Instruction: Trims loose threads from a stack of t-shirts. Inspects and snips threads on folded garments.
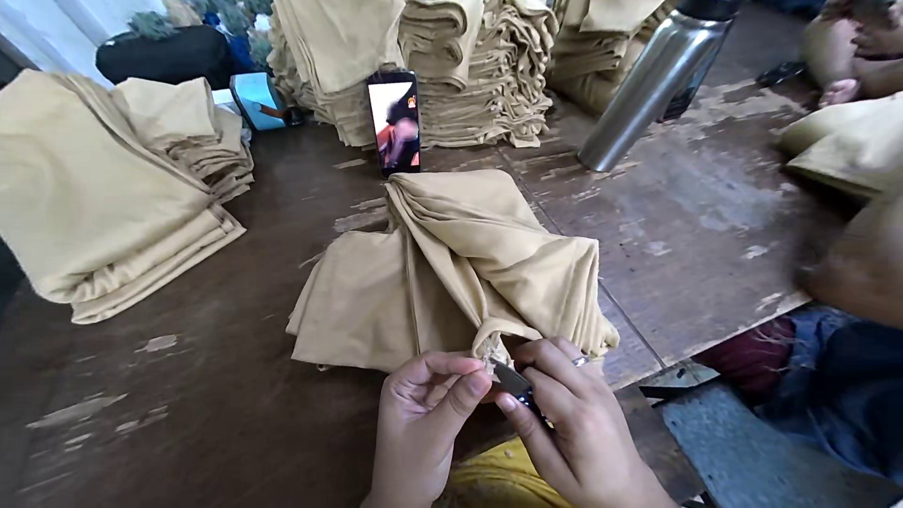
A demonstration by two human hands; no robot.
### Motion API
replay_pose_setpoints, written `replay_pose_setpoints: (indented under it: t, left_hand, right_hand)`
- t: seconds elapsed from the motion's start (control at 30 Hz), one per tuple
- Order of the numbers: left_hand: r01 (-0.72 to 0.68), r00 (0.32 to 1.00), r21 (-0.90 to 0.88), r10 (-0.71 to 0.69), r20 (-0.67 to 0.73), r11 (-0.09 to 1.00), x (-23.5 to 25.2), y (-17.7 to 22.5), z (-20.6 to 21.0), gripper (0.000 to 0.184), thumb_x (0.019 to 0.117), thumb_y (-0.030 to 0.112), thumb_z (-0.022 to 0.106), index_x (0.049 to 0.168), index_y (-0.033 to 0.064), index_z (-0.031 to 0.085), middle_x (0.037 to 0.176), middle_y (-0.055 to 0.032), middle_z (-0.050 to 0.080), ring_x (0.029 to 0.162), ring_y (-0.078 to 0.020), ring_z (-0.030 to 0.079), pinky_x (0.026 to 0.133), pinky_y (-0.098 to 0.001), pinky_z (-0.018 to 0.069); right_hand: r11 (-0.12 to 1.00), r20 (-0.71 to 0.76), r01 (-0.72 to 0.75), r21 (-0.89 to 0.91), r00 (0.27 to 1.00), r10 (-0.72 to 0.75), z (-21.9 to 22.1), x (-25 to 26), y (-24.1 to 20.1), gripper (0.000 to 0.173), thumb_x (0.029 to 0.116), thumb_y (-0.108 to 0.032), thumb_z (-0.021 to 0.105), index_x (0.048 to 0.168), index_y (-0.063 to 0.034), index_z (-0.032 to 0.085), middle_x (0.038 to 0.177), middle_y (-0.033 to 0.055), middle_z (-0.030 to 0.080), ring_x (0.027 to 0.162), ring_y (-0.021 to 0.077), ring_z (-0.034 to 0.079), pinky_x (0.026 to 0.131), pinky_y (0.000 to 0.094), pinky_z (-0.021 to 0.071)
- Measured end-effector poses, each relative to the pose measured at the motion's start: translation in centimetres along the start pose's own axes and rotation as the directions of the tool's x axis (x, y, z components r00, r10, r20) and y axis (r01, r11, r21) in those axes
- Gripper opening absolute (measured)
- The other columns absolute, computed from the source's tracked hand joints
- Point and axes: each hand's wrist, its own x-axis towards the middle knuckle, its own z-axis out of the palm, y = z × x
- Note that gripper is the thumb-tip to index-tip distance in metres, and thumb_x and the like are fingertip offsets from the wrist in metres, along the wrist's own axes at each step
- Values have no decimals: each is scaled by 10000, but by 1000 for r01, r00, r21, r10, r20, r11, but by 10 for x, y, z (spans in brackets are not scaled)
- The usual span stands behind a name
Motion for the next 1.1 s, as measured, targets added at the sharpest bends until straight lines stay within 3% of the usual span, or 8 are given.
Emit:
replay_pose_setpoints:
  t: [0.23,0.7,0.93,1.1]
  left_hand:
    - [77,995,-122,-85,-56,990,1,3,-2,99,912,156,754,985,92,775,946,-44,761,881,-114,736,862,-305,612]
    - [4,1000,-35,-3,10,999,-1,1,-3,112,916,123,745,1018,95,784,985,-24,767,916,-100,737,872,-299,617]
    - [-40,998,47,38,48,998,-2,0,-3,122,928,116,730,1036,89,781,1001,-15,769,917,-88,736,861,-276,618]
    - [-5,998,110,11,-54,994,-1,-1,-1,68,960,127,695,1022,129,667,949,1,726,863,-93,723,833,-291,619]
  right_hand:
    - [1000,14,-1,30,1000,1,-2,-4,3,401,1053,-409,502,817,-108,622,991,69,660,944,159,596,809,275,475]
    - [1000,16,-5,29,1000,4,-1,2,0,421,1055,-430,473,817,-117,621,945,55,639,905,158,573,766,284,448]
    - [1000,8,-9,6,1000,9,3,5,0,469,1082,-418,401,790,-120,616,927,58,643,908,181,584,755,310,449]
    - [990,70,-39,135,997,30,-5,3,4,522,1077,-492,383,782,-115,591,959,62,625,936,161,571,794,304,451]
